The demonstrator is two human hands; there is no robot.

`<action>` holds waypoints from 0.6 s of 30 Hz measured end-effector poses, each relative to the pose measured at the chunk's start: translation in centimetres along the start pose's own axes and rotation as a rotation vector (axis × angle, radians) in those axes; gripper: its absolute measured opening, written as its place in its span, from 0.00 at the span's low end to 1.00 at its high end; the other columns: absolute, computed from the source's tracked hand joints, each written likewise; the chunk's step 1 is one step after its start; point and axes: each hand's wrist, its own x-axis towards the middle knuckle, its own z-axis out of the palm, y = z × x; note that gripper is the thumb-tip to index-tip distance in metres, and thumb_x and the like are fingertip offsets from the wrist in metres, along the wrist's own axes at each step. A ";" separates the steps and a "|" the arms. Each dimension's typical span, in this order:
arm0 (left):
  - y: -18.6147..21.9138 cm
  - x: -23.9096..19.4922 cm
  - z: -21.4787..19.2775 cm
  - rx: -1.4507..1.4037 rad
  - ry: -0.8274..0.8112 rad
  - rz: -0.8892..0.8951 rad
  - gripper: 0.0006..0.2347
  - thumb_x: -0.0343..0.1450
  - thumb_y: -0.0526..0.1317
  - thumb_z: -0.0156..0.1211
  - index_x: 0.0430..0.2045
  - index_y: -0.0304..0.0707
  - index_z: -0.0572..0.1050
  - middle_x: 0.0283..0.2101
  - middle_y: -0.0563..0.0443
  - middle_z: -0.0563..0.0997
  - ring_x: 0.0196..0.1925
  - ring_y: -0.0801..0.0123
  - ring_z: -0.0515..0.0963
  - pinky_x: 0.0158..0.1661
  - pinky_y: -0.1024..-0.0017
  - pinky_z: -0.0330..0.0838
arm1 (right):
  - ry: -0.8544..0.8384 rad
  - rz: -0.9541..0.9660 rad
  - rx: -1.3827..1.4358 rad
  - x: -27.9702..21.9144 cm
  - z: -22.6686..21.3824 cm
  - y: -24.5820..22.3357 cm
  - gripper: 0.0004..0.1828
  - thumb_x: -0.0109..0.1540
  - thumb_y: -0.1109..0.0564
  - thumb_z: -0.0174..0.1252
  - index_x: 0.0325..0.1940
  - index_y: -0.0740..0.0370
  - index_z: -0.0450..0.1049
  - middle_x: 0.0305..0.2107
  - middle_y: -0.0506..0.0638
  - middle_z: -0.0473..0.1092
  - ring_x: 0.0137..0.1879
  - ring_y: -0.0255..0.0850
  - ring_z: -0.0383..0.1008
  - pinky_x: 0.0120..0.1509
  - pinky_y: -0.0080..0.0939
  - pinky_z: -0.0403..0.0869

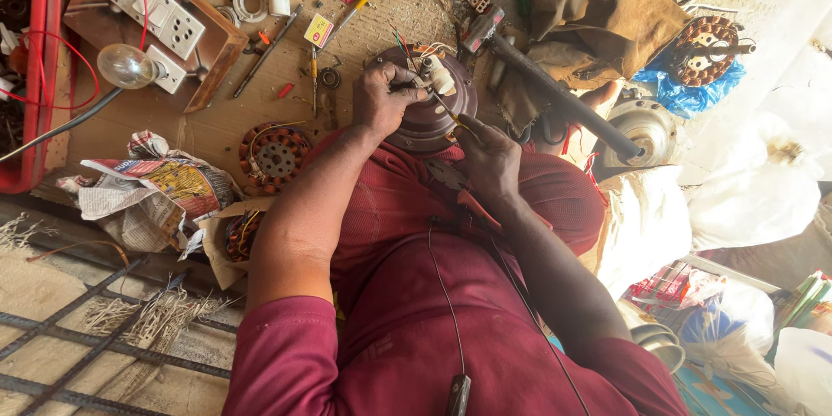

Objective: The person repairs an electric motor by hand, using a screwdriver and pliers to adjust and connect wires on the motor's central hub. They then handle a stator component, inspecting its copper windings.

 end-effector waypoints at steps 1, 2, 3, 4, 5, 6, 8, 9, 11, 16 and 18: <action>-0.1 0.0 -0.1 -0.010 -0.001 -0.001 0.09 0.61 0.32 0.77 0.30 0.33 0.81 0.33 0.50 0.86 0.36 0.73 0.85 0.40 0.73 0.79 | -0.003 -0.005 0.020 0.0 0.2 0.1 0.18 0.64 0.54 0.64 0.57 0.56 0.80 0.38 0.51 0.80 0.42 0.31 0.79 0.47 0.35 0.75; -0.2 0.0 0.0 -0.002 0.003 0.008 0.10 0.61 0.32 0.77 0.30 0.33 0.81 0.33 0.50 0.86 0.36 0.73 0.85 0.40 0.72 0.79 | -0.006 -0.009 0.040 0.1 0.3 0.2 0.17 0.64 0.54 0.64 0.57 0.56 0.80 0.38 0.51 0.80 0.43 0.31 0.79 0.48 0.34 0.75; -0.2 0.0 0.0 0.006 0.008 0.017 0.10 0.61 0.32 0.77 0.30 0.33 0.81 0.33 0.49 0.86 0.36 0.72 0.84 0.40 0.72 0.79 | -0.009 -0.013 0.059 0.1 0.4 0.2 0.17 0.64 0.54 0.63 0.57 0.56 0.80 0.39 0.51 0.80 0.45 0.32 0.80 0.50 0.34 0.76; -0.3 0.0 0.1 0.014 0.013 0.026 0.10 0.61 0.32 0.78 0.30 0.32 0.81 0.33 0.49 0.86 0.36 0.72 0.84 0.40 0.72 0.79 | -0.011 0.005 0.070 0.1 0.5 0.2 0.17 0.64 0.53 0.64 0.57 0.56 0.80 0.39 0.51 0.80 0.45 0.31 0.79 0.50 0.34 0.76; -0.3 0.0 0.1 0.011 0.007 0.020 0.10 0.61 0.32 0.78 0.30 0.32 0.80 0.33 0.49 0.86 0.36 0.72 0.84 0.40 0.72 0.79 | -0.013 0.023 0.081 0.2 0.6 0.2 0.17 0.64 0.53 0.64 0.57 0.56 0.80 0.40 0.51 0.80 0.45 0.31 0.79 0.50 0.34 0.76; -0.4 0.0 0.1 0.007 0.003 0.015 0.10 0.61 0.32 0.78 0.31 0.32 0.80 0.33 0.49 0.86 0.36 0.72 0.84 0.41 0.72 0.78 | -0.016 0.041 0.092 0.2 0.6 0.2 0.17 0.64 0.53 0.64 0.57 0.56 0.81 0.40 0.50 0.80 0.46 0.31 0.79 0.50 0.34 0.76; -0.4 0.1 0.0 0.003 -0.005 0.010 0.10 0.61 0.32 0.77 0.31 0.32 0.80 0.33 0.50 0.86 0.36 0.73 0.84 0.41 0.72 0.79 | -0.025 0.066 0.131 0.4 0.7 0.2 0.17 0.64 0.53 0.63 0.57 0.56 0.80 0.40 0.50 0.80 0.45 0.31 0.79 0.49 0.34 0.76; -0.4 0.1 0.0 0.001 -0.007 0.010 0.10 0.61 0.32 0.77 0.31 0.32 0.80 0.33 0.50 0.86 0.37 0.73 0.84 0.41 0.72 0.79 | -0.030 0.079 0.150 0.4 0.8 0.2 0.17 0.64 0.53 0.63 0.57 0.56 0.80 0.40 0.49 0.80 0.45 0.31 0.78 0.49 0.34 0.76; -0.3 0.1 0.0 -0.004 -0.009 0.013 0.10 0.61 0.32 0.77 0.30 0.32 0.81 0.33 0.50 0.86 0.37 0.72 0.84 0.41 0.72 0.79 | -0.023 0.071 0.136 0.4 0.9 0.4 0.17 0.64 0.53 0.63 0.57 0.56 0.80 0.40 0.48 0.80 0.45 0.29 0.78 0.49 0.33 0.76; 0.0 0.1 -0.2 0.030 -0.015 0.011 0.10 0.61 0.32 0.78 0.30 0.32 0.81 0.33 0.49 0.86 0.36 0.72 0.85 0.41 0.72 0.79 | -0.044 0.151 0.267 0.8 1.4 1.3 0.18 0.67 0.51 0.60 0.57 0.62 0.79 0.36 0.50 0.79 0.34 0.29 0.73 0.37 0.32 0.72; 0.2 0.1 -0.3 -0.006 -0.027 -0.007 0.10 0.61 0.32 0.78 0.30 0.33 0.81 0.34 0.49 0.86 0.37 0.72 0.85 0.41 0.72 0.79 | -0.096 0.265 0.430 1.5 1.5 1.5 0.19 0.70 0.49 0.57 0.55 0.66 0.80 0.32 0.52 0.75 0.27 0.30 0.67 0.29 0.33 0.67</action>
